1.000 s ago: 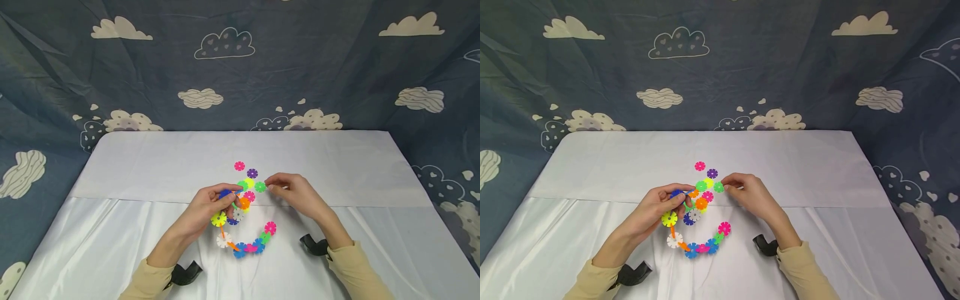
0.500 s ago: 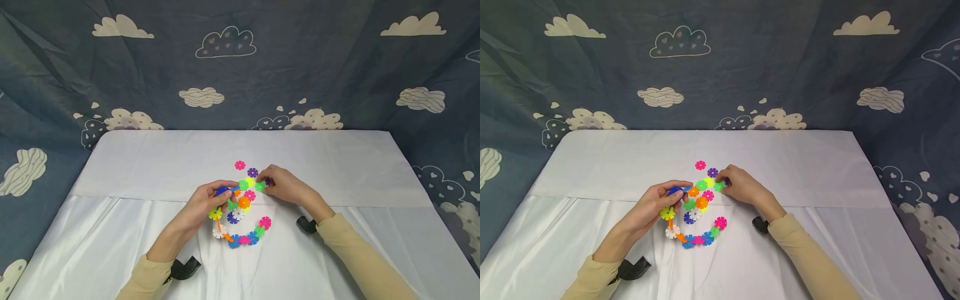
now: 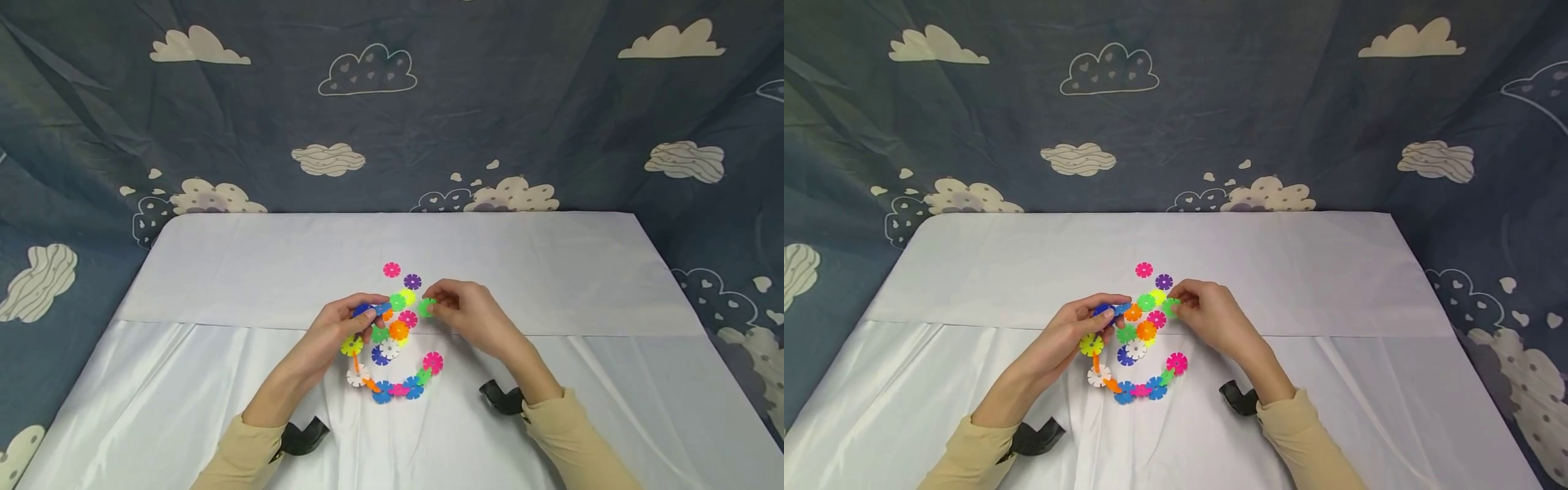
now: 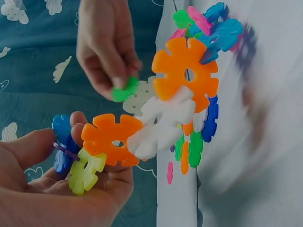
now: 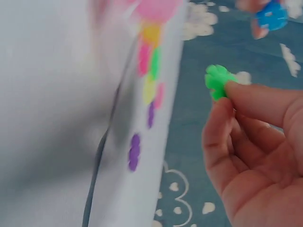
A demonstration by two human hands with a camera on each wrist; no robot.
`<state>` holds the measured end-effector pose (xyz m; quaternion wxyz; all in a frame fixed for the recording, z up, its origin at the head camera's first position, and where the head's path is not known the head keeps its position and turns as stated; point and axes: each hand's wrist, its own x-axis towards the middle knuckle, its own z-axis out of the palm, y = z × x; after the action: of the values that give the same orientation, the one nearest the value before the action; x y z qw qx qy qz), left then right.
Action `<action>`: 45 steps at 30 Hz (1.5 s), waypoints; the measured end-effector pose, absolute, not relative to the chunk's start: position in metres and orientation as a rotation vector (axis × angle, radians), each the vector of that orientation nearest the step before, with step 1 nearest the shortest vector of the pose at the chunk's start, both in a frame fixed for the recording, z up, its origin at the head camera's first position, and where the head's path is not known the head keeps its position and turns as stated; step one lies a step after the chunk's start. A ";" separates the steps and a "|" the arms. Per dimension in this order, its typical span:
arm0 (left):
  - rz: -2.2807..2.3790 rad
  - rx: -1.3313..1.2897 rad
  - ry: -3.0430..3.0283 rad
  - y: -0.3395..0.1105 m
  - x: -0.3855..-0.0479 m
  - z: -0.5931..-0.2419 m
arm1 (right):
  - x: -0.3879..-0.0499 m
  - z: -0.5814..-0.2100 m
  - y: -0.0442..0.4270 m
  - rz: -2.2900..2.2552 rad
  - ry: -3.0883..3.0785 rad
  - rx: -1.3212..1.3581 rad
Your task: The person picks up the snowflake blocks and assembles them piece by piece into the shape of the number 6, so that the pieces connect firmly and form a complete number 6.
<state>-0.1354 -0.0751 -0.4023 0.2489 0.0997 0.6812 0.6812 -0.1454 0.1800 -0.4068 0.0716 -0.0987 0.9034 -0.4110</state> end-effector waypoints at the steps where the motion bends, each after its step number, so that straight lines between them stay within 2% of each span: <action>1: 1.856 0.271 1.854 -0.075 -0.135 -0.402 | -0.141 -0.404 0.179 -1.282 2.713 -0.273; 5: 1.853 0.278 1.841 -0.075 -0.135 -0.402 | -0.126 -0.396 0.176 -1.473 2.667 -0.247; 13: 1.827 0.338 1.841 -0.075 -0.133 -0.399 | -0.111 -0.387 0.163 -1.753 2.486 -0.371; 29: 1.986 0.317 1.783 -0.068 -0.131 -0.401 | -0.108 -0.399 0.150 -1.855 2.468 -0.349; 40: 1.984 0.290 1.771 -0.065 -0.131 -0.412 | -0.108 -0.402 0.150 -1.733 2.567 -0.516; 45: 1.961 0.266 1.789 -0.065 -0.132 -0.410 | -0.110 -0.402 0.148 -1.764 2.528 -0.426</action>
<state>-0.1318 -0.0653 -0.4100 0.2348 0.0970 0.6517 0.7147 -0.1095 0.1475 -0.4017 0.0151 -0.1368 0.8123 -0.5668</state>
